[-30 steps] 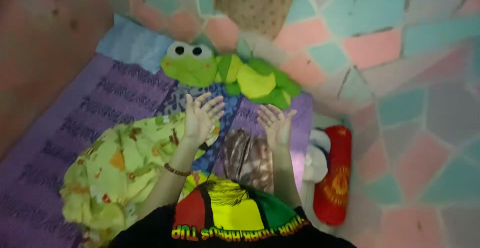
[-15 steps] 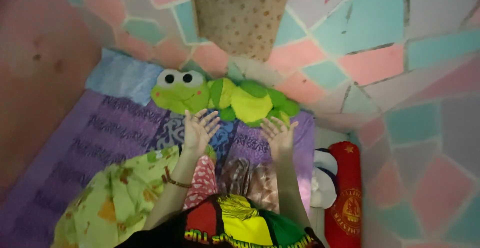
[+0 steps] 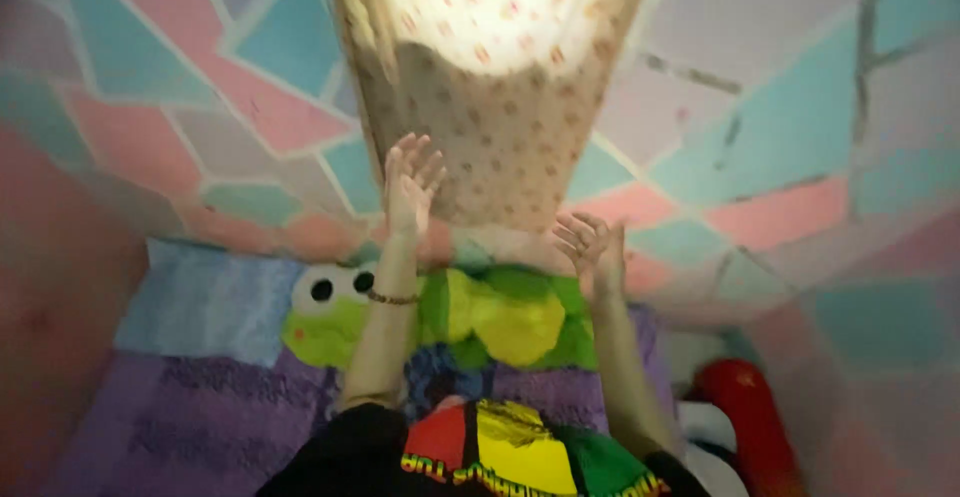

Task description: The person tidies a bedroom by picking up various items of clothing and bedding from a bed and the floor. They move these items to a pile on the floor near the doorway. The person also briefly opens a window.

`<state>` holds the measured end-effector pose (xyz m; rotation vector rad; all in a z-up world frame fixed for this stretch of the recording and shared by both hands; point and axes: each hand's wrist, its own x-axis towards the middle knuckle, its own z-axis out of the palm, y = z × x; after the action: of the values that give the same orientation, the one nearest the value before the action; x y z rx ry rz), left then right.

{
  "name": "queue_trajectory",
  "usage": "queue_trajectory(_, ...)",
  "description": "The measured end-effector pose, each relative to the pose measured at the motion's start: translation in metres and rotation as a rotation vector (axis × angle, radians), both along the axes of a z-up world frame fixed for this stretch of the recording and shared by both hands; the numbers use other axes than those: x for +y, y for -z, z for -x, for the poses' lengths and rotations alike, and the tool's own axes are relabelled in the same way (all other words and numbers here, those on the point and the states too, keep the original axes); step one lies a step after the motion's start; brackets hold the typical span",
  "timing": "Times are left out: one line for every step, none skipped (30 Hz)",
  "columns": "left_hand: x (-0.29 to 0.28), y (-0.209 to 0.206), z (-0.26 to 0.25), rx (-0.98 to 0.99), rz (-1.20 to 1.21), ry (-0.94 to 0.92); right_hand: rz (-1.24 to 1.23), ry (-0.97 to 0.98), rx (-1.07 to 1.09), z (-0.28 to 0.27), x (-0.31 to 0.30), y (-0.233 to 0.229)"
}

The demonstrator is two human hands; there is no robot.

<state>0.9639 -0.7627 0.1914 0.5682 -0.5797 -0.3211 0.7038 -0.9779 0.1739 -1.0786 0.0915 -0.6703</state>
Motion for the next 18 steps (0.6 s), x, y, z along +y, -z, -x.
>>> queue_trajectory(-0.002,-0.019,-0.031,-0.032,0.002,-0.046,0.008,-0.021,0.008,-0.039,0.003,-0.019)
queue_trajectory(-0.005,-0.036,-0.062,-0.062,-0.047,-0.109,0.014,-0.055,0.006,-0.074,0.008,-0.038)
queue_trajectory(-0.012,-0.059,-0.096,-0.098,-0.09,-0.17,0.023,-0.086,-0.001,-0.11,0.013,-0.062)
queue_trajectory(-0.019,-0.081,-0.131,-0.133,-0.133,-0.232,0.034,-0.116,-0.008,-0.146,0.018,-0.086)
queue_trajectory(-0.029,-0.096,-0.16,-0.256,-0.236,-0.402,0.088,-0.122,-0.034,-0.175,0.02,-0.104)
queue_trajectory(-0.039,-0.109,-0.189,-0.38,-0.336,-0.574,0.143,-0.128,-0.059,-0.202,0.022,-0.12)
queue_trajectory(-0.047,-0.116,-0.214,-0.502,-0.44,-0.747,0.195,-0.137,-0.082,-0.226,0.023,-0.132)
queue_trajectory(-0.059,-0.122,-0.234,-0.546,-0.488,-0.829,0.248,-0.111,-0.111,-0.247,0.021,-0.142)
queue_trajectory(-0.07,-0.123,-0.248,-0.591,-0.544,-0.911,0.296,-0.087,-0.138,-0.265,0.021,-0.15)
queue_trajectory(-0.082,-0.124,-0.258,-0.636,-0.599,-0.992,0.344,-0.063,-0.164,-0.28,0.02,-0.156)
queue_trajectory(-0.093,-0.123,-0.261,-0.566,-0.441,-0.768,0.424,0.032,-0.131,-0.291,0.018,-0.162)
queue_trajectory(-0.105,-0.122,-0.258,-0.491,-0.285,-0.544,0.503,0.127,-0.096,-0.3,0.016,-0.169)
queue_trajectory(-0.116,-0.124,-0.251,-0.413,-0.132,-0.32,0.581,0.223,-0.061,-0.308,0.015,-0.179)
queue_trajectory(-0.126,-0.125,-0.237,-0.484,-0.118,-0.183,0.635,0.328,-0.045,-0.318,0.013,-0.193)
queue_trajectory(-0.136,-0.124,-0.214,-0.553,-0.103,-0.044,0.689,0.435,-0.026,-0.326,0.009,-0.207)
queue_trajectory(-0.146,-0.126,-0.189,-0.62,-0.086,0.097,0.628,0.386,-0.02,-0.33,0.002,-0.223)
queue_trajectory(-0.154,-0.135,-0.172,-0.687,-0.067,0.239,0.567,0.339,-0.017,-0.331,-0.008,-0.242)
queue_trajectory(-0.162,-0.148,-0.162,-0.714,-0.067,0.287,1.015,0.841,-0.146,-0.33,-0.023,-0.263)
